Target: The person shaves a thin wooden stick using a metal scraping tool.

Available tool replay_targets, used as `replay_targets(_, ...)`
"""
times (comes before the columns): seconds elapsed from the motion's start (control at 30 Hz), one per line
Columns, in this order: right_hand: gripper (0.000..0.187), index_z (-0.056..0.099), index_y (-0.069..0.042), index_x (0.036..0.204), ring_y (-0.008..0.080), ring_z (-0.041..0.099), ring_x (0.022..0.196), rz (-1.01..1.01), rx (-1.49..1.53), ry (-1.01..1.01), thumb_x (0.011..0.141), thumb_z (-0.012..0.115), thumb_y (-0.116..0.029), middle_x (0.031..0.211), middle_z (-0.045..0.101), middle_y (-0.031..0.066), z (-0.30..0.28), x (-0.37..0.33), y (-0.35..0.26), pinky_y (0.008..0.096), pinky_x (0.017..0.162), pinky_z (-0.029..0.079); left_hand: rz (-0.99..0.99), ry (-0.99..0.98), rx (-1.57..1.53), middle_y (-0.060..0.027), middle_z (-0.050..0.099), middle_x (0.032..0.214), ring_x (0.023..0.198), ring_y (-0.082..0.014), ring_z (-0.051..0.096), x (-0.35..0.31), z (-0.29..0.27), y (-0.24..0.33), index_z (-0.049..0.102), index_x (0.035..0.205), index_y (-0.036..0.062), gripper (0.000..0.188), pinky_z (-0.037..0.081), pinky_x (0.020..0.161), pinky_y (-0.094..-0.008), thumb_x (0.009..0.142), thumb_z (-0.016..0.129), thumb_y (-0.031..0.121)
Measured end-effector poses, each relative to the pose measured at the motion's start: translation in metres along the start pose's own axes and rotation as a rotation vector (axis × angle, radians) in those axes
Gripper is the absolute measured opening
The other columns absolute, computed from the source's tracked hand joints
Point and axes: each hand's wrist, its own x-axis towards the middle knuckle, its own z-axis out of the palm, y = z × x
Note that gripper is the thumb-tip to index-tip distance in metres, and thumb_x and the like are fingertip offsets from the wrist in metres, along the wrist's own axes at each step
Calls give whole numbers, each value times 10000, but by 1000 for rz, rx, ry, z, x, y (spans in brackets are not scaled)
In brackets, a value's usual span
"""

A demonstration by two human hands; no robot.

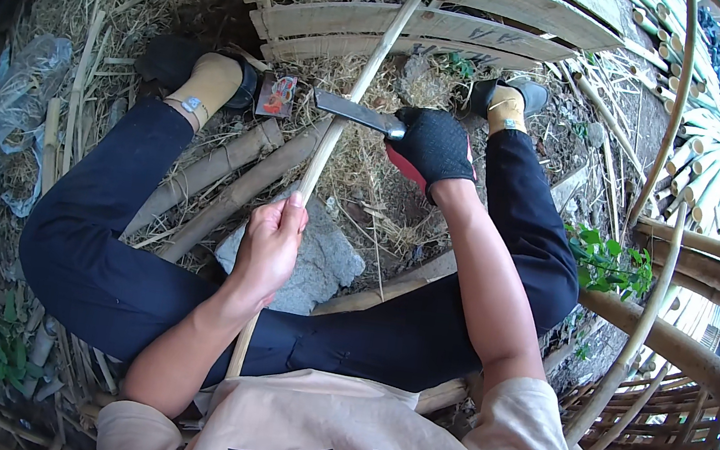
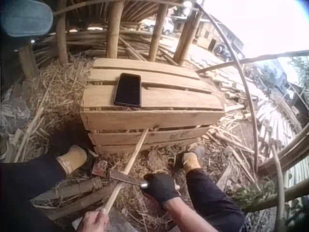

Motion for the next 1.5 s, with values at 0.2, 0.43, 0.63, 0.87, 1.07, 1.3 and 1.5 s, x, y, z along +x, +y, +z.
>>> replay_targets(0.2,203,762,-172,886,351,718,802,34,-22,31,780,660,-311,819,729,147,5,2,3,458,751,574,43,-21,-12,111,314,544,404,3,257,4,-4,-9,463,791,142,411,184,365,-205,1089,402,419)
replay_targets(0.43,204,772,-188,909,333,725,812,70,-42,50,783,657,-300,833,735,139,3,4,0,445,763,575,26,-15,-24,111,312,547,401,7,249,3,-4,-4,464,801,138,406,174,357,-206,1089,405,419)
replay_targets(0.63,249,773,-157,951,361,717,826,239,48,127,812,642,-316,875,736,160,6,14,23,451,777,567,-7,-45,-12,107,299,546,399,2,238,-6,-6,-5,444,779,145,413,165,357,-211,1092,398,410)
replay_targets(0.87,375,764,-135,994,368,710,886,212,116,154,829,662,-455,923,734,178,-29,6,26,455,807,562,-45,-71,-36,110,287,552,409,3,232,-13,0,-6,436,768,151,416,164,369,-209,1087,412,417)
replay_targets(1.07,294,751,-168,983,368,704,865,-47,40,-99,826,671,-403,889,729,165,-23,-6,4,457,811,557,-87,-52,-136,117,277,554,415,9,221,-6,-15,6,453,779,150,407,151,372,-207,1081,433,421)
replay_targets(1.3,222,741,-171,898,353,710,813,-107,40,-98,808,664,-360,823,722,145,1,-11,-19,457,760,564,-31,-35,-46,115,282,547,405,6,227,-2,-7,-7,453,787,143,412,159,367,-209,1088,408,421)
replay_targets(1.5,242,757,-153,934,381,697,804,-35,31,-45,824,652,-341,831,716,172,4,-3,-9,469,753,555,21,-7,14,107,284,546,406,4,232,-3,-5,-10,444,776,145,420,164,365,-211,1092,394,416)
